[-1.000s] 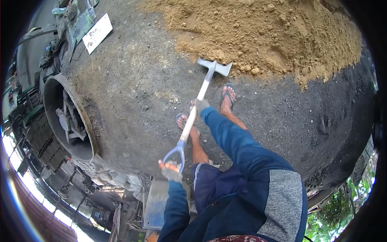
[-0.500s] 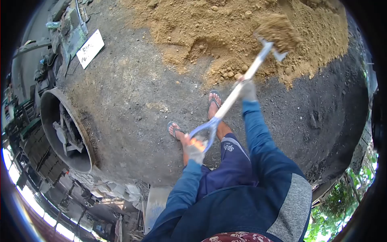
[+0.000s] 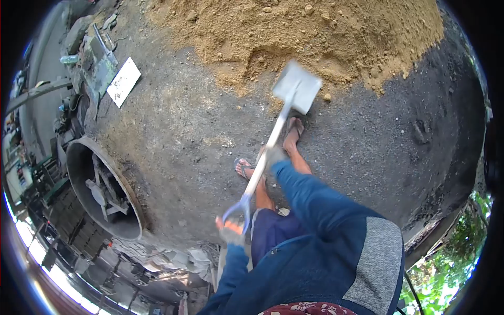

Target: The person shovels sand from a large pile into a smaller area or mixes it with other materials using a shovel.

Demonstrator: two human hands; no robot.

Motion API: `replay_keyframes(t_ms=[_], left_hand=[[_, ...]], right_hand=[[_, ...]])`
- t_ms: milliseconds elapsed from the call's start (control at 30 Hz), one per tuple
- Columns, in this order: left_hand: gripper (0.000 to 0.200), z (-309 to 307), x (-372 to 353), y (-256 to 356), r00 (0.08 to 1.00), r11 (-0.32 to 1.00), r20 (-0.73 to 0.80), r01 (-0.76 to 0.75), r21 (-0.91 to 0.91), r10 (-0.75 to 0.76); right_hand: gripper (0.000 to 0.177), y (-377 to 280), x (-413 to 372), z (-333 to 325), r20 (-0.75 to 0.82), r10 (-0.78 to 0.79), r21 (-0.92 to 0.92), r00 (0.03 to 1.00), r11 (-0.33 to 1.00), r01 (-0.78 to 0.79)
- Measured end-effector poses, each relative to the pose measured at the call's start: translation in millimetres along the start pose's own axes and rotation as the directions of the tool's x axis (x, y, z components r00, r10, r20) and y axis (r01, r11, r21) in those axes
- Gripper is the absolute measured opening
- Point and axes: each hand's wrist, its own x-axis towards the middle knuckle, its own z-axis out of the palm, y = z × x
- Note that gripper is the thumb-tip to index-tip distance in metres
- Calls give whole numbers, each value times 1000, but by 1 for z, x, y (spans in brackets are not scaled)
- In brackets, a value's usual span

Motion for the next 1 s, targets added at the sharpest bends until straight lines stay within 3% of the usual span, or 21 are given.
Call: replay_keyframes(t_ms=[33,67,100,167,233,267,300,367,400,433,467,500,600,700,800,833,867,900,933,967,1000], left_hand=[[54,-56,-2,11,988,995,-133,-69,74,78],[50,-75,-25,20,974,994,-198,-99,52,107],[50,-110,-37,25,940,979,-288,-150,138,185],[49,-130,-47,34,863,948,-413,-204,244,292],[48,-121,-50,38,809,937,-485,-228,265,334],[48,-114,-43,33,828,920,-431,-238,310,359],[48,-97,-31,26,845,902,-376,-249,351,380],[46,-20,-4,3,958,986,-233,-158,59,167],[46,50,5,-15,929,984,-324,-162,78,178],[45,87,25,-31,946,972,-229,-208,112,229],[45,114,39,-46,953,956,-127,-259,135,276],[46,135,45,-59,958,963,-132,-240,127,256],[47,170,38,-75,961,971,-157,-214,108,229],[45,133,26,-111,966,987,-202,-159,32,163],[45,141,26,-139,986,997,-164,-33,-63,22],[54,136,49,-151,992,997,-120,-37,66,44],[52,155,48,-160,999,998,4,42,52,-42],[49,183,44,-166,978,990,153,140,5,-139],[47,214,31,-174,937,994,332,109,25,-111],[45,252,27,-176,856,952,436,307,6,-279],[45,282,32,-187,726,963,645,262,61,-239]], right_hand=[[11,98,19,26,152,138,483,979,854,-195],[13,193,38,50,297,270,796,916,460,-394],[10,126,-54,55,51,354,104,934,928,-357],[9,179,-62,87,-9,686,182,728,717,-673],[9,195,-46,85,102,604,243,791,756,-608],[9,200,-42,75,146,558,273,817,771,-575],[11,174,-25,61,135,537,122,833,825,-551],[11,92,16,42,91,290,365,953,880,-303],[13,92,75,11,176,279,370,944,870,-326],[18,95,133,-20,260,266,371,928,860,-350],[19,36,148,-27,92,338,296,937,889,-350],[21,-18,147,-33,-80,381,215,921,909,-357],[12,0,187,-69,-45,321,134,946,940,-313],[10,-40,115,-86,-95,279,169,956,950,-261],[9,-95,74,-120,-165,84,280,983,959,-35],[9,-132,64,-135,-79,28,331,996,944,-1],[7,-138,88,-158,-93,-78,483,993,868,113],[7,-185,68,-176,-93,-122,238,988,961,141],[8,-216,71,-199,3,-227,343,974,915,212],[10,-257,59,-203,-97,-303,214,948,924,317],[13,-293,44,-204,-148,-360,310,921,868,389]])
